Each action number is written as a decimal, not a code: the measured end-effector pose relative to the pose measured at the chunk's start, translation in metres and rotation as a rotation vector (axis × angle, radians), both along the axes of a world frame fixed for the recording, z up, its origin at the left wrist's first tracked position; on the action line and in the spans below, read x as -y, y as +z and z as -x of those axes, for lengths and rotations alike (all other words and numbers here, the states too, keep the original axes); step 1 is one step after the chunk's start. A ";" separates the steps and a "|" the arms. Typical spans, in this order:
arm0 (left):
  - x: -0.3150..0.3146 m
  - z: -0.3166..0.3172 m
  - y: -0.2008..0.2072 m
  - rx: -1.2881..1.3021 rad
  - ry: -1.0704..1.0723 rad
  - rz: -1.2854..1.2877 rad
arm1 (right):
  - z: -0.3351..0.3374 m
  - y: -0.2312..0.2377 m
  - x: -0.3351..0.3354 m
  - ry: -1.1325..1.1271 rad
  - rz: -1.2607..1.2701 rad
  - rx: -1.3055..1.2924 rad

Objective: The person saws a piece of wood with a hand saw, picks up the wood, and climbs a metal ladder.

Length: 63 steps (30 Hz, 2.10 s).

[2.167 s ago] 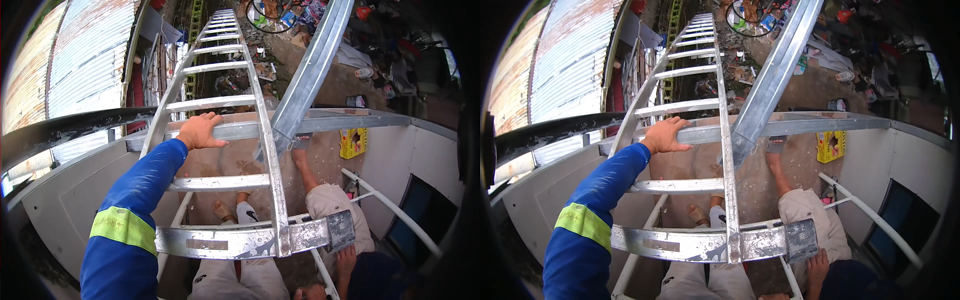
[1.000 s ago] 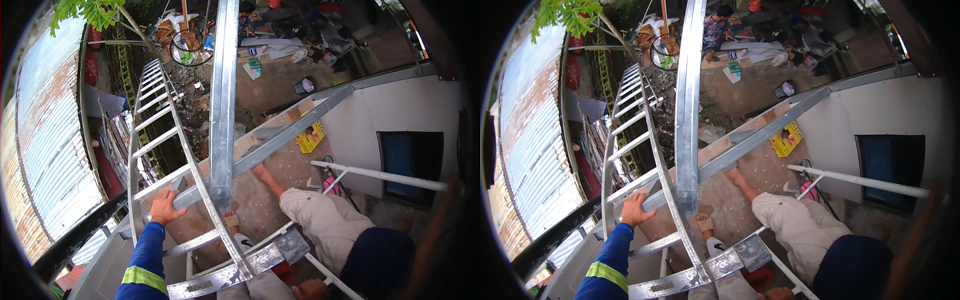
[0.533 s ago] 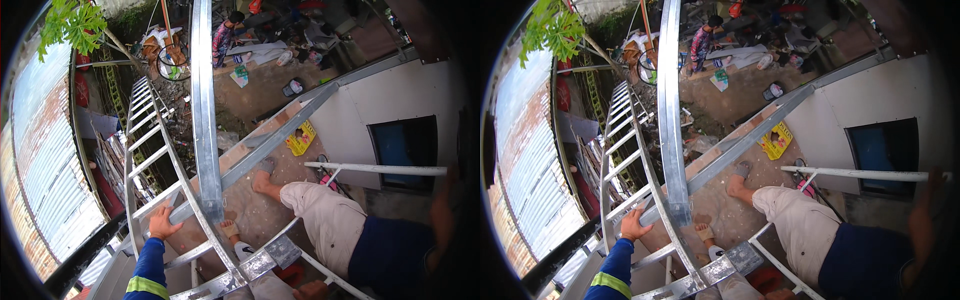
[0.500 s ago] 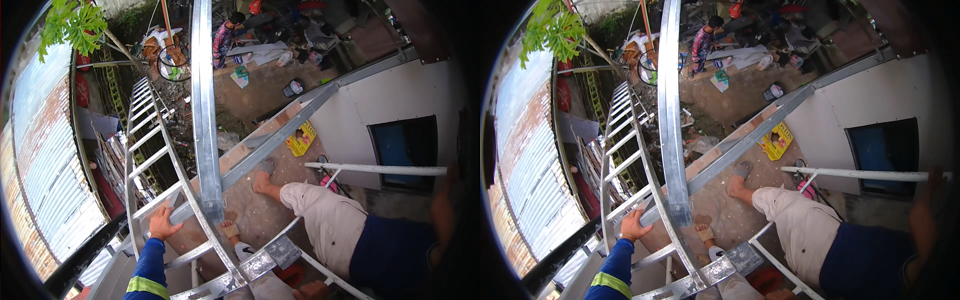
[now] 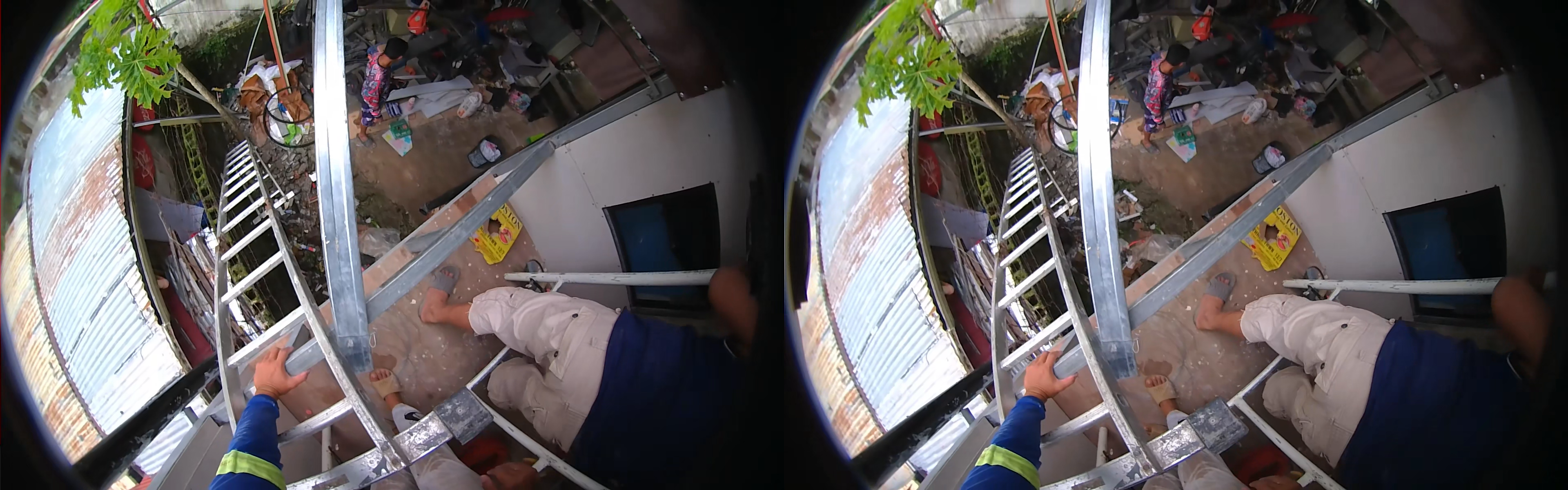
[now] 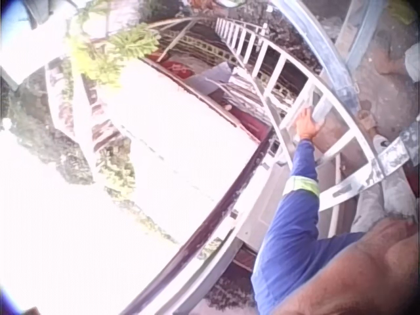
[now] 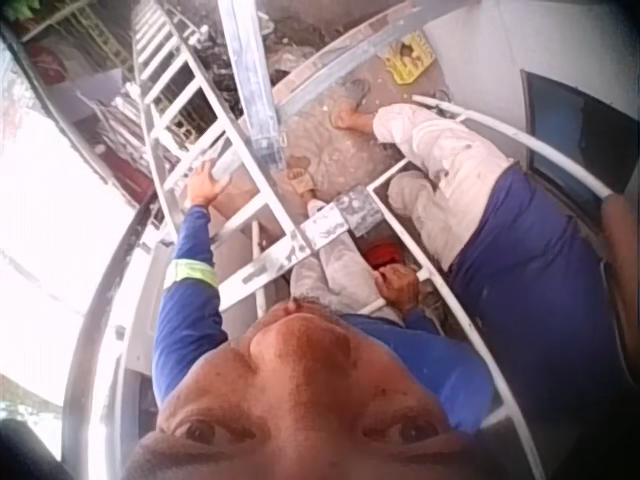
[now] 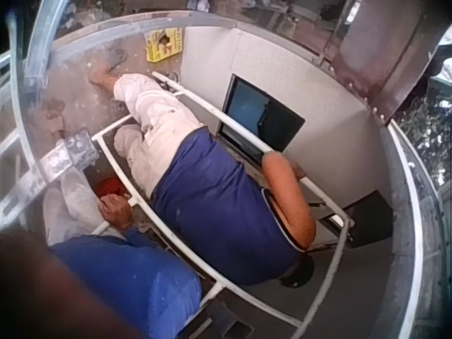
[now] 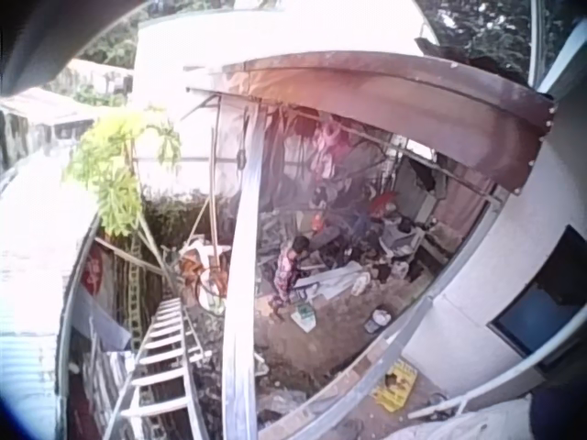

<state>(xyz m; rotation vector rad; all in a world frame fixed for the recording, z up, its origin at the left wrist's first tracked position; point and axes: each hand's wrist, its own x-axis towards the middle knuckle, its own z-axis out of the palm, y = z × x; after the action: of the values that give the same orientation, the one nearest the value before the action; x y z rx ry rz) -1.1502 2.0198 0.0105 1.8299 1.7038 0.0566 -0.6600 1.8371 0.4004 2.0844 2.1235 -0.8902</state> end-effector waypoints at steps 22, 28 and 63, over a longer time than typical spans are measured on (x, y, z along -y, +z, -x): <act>-0.003 -0.005 0.008 -0.017 -0.002 -0.013 | 0.000 0.002 0.013 -0.018 -0.001 0.040; -0.001 -0.001 0.001 0.007 -0.025 -0.049 | 0.002 -0.001 0.006 -0.041 0.047 0.071; 0.005 0.012 0.003 0.013 -0.037 0.021 | 0.015 0.000 -0.008 0.019 0.202 0.111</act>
<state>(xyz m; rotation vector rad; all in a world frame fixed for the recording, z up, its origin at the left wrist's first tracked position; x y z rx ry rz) -1.1620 2.0144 0.0137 1.8413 1.6552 0.0349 -0.6751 1.8448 0.4007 1.9631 1.9096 -0.9213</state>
